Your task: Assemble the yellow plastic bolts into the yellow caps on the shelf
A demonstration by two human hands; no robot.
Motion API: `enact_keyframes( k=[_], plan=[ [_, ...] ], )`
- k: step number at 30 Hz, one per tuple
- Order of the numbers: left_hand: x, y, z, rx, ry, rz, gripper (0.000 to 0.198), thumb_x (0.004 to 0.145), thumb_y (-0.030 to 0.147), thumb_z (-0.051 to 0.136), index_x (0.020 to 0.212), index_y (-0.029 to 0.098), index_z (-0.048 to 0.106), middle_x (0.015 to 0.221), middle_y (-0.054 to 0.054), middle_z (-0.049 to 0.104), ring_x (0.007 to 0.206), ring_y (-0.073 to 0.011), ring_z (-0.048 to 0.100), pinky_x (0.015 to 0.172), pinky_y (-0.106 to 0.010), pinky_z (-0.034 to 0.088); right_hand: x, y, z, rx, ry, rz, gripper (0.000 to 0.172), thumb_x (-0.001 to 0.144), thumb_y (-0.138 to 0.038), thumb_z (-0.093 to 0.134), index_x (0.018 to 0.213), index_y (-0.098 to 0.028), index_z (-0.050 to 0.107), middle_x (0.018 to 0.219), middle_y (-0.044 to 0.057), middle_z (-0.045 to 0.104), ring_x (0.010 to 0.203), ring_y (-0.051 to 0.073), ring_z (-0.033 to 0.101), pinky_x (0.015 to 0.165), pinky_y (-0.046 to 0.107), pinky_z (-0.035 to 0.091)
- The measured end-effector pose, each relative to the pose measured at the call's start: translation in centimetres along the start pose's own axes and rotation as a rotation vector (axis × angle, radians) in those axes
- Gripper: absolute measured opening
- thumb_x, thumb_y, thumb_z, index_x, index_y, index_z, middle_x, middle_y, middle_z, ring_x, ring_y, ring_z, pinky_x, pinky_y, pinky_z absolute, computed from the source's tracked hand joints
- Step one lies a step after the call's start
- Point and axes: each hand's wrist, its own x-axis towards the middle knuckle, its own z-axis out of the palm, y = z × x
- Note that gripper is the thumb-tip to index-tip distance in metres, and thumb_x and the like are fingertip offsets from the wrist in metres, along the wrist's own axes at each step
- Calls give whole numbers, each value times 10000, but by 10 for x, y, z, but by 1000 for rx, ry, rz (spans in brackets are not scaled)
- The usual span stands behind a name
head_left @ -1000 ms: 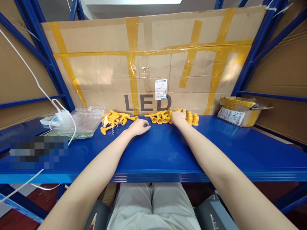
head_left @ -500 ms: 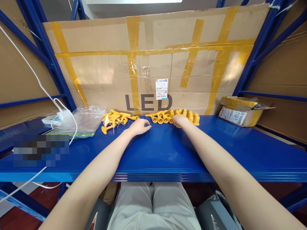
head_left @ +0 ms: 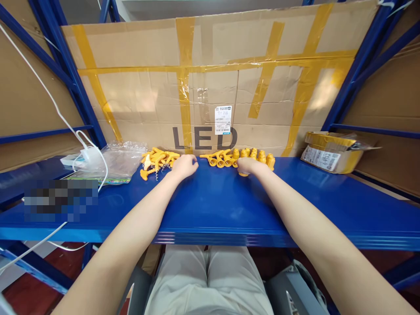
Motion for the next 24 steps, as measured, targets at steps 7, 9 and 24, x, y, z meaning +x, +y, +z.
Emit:
enact_keyframes(
  k=[7, 9, 24],
  plan=[
    [8, -43, -11, -25, 345, -467, 504, 747, 119, 579, 1242, 136, 485, 1306, -193, 508, 1243, -355, 477, 982, -487, 432, -17, -21, -20, 46, -164, -33, 82, 773, -154, 652, 850, -182, 644, 899, 128, 695, 894, 307, 671, 744, 395, 523],
    [10, -55, -8, -60, 350, -548, 521, 719, 136, 630, 1217, 127, 476, 1307, -215, 502, 1245, -383, 459, 983, -531, 417, -18, -22, -19, 142, -147, -47, 141, 759, -194, 694, 883, -189, 628, 892, 107, 696, 854, 281, 671, 734, 378, 524],
    [16, -100, 15, -179, 480, -501, 223, 648, 140, 684, 825, 190, 559, 1157, -173, 592, 1080, -407, 579, 884, -553, 473, -19, -41, -10, 250, -171, -116, 229, 790, -360, 661, 930, -182, 629, 1031, 87, 687, 958, 262, 647, 786, 310, 486]
  ],
)
